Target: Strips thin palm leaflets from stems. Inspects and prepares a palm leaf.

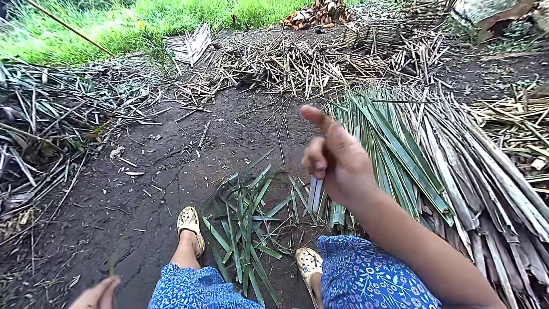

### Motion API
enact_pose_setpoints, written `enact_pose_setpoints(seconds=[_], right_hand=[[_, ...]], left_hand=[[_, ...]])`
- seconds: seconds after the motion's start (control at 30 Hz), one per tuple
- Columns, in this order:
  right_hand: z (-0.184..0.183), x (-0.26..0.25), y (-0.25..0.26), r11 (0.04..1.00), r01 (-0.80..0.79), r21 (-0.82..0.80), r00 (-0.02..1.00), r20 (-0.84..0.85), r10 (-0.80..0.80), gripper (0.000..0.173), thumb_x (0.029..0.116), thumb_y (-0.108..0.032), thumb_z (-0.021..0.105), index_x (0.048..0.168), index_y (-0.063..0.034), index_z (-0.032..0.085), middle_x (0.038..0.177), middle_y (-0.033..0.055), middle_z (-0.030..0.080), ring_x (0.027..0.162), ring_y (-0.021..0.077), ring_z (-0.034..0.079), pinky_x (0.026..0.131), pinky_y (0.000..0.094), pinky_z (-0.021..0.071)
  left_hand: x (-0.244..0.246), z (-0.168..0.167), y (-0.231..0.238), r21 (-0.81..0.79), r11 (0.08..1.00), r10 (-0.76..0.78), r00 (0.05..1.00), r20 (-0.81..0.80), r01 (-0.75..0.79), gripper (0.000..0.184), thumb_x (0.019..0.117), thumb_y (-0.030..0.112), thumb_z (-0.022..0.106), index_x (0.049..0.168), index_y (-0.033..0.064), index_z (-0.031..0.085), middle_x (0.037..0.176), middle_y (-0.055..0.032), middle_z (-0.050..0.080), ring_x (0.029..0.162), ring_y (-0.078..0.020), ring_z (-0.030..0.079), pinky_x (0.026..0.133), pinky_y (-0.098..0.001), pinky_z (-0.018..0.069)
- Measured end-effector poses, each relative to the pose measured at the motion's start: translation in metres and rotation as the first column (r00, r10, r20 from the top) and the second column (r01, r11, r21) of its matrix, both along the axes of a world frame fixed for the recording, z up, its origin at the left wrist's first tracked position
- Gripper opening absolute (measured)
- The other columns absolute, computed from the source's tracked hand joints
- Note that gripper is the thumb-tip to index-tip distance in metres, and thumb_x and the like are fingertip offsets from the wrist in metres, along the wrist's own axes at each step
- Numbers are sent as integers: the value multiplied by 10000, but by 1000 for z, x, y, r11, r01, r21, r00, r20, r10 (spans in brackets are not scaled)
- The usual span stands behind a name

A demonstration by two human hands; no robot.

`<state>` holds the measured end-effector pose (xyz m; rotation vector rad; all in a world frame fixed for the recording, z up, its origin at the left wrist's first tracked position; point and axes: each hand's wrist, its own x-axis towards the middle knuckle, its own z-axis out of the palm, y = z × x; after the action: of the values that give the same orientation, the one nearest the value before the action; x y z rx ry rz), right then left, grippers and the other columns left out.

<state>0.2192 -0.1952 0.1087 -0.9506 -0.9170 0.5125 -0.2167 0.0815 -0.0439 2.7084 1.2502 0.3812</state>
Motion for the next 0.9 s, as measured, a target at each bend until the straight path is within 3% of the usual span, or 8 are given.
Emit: enact_pose_setpoints(seconds=[0.07, 0.17, 0.23, 0.33, 0.47, 0.7, 0.83, 0.9], right_hand=[[-6, -11, 9, 961, -191, -199, 981, -60, 183, 433, 1084, -320, 340, 1474, -175, 458, 603, -90, 477, 500, 5, 465, 513, 169, 444], [-19, -34, 27, 766, -472, -437, 873, -110, 476, 427, 1070, -218, 360, 1452, -77, 491, 686, -93, 509, 571, -3, 478, 567, 174, 439], [-26, -45, 37, 675, -566, -474, 811, -176, 557, 444, 1073, -226, 354, 1468, -56, 466, 700, -100, 495, 578, -2, 479, 567, 173, 440], [-30, -54, 45, 694, -603, -392, 796, -250, 551, 486, 1067, -225, 346, 1521, -54, 380, 699, -102, 480, 584, 5, 484, 583, 181, 448], [-29, -55, 45, 801, -541, -254, 828, -324, 457, 419, 1074, -202, 317, 1460, -87, 432, 677, -91, 499, 584, 10, 511, 599, 181, 471], [-37, -33, 31, 924, -333, -189, 919, -285, 273, 371, 1089, -192, 368, 1345, -82, 614, 661, -99, 532, 568, -14, 493, 583, 165, 454], [-36, -18, 23, 973, -170, -155, 956, -266, 125, 370, 1089, -203, 367, 1307, -89, 645, 587, -100, 494, 526, -5, 484, 574, 173, 464], [-34, -17, 20, 976, -161, -145, 955, -274, 117, 359, 1092, -199, 377, 1299, -90, 650, 581, -88, 482, 518, 4, 477, 568, 174, 465]], left_hand=[[27, 25, 8, 140, 988, 13, 936, 351, -66, 391, 1076, 222, 503, 1097, -129, 673, 1002, -288, 710, 925, -352, 714, 884, -518, 550], [101, 76, -14, 67, 994, -21, 446, 895, -88, 136, 1013, 89, 579, 1044, -42, 602, 875, 50, 699, 784, -2, 703, 760, -207, 614], [145, 96, -43, -20, 1000, 21, 120, 993, -3, 77, 1027, 16, 509, 1017, 77, 554, 831, 117, 711, 754, -25, 719, 730, -226, 627], [190, 100, -90, -123, 985, 140, -139, 980, 125, 187, 1068, 12, 405, 996, 118, 541, 837, 85, 725, 760, -60, 731, 723, -228, 630], [216, 80, -128, -175, 940, 257, -268, 929, 293, 264, 1087, 43, 366, 973, 124, 590, 870, 20, 757, 778, -100, 753, 710, -239, 640], [209, 77, -146, -304, 897, 391, -254, 884, 321, 338, 1104, 63, 301, 950, 124, 596, 833, 32, 757, 741, -70, 746, 671, -201, 628], [198, 78, -143, -276, 912, 365, -293, 884, 302, 355, 1116, 102, 266, 948, 135, 578, 809, 33, 751, 725, -74, 746, 655, -204, 629], [197, 71, -143, -142, 909, 247, -231, 941, 392, 232, 1107, 187, 388, 992, 199, 589, 900, 38, 757, 820, -87, 749, 735, -223, 631]])
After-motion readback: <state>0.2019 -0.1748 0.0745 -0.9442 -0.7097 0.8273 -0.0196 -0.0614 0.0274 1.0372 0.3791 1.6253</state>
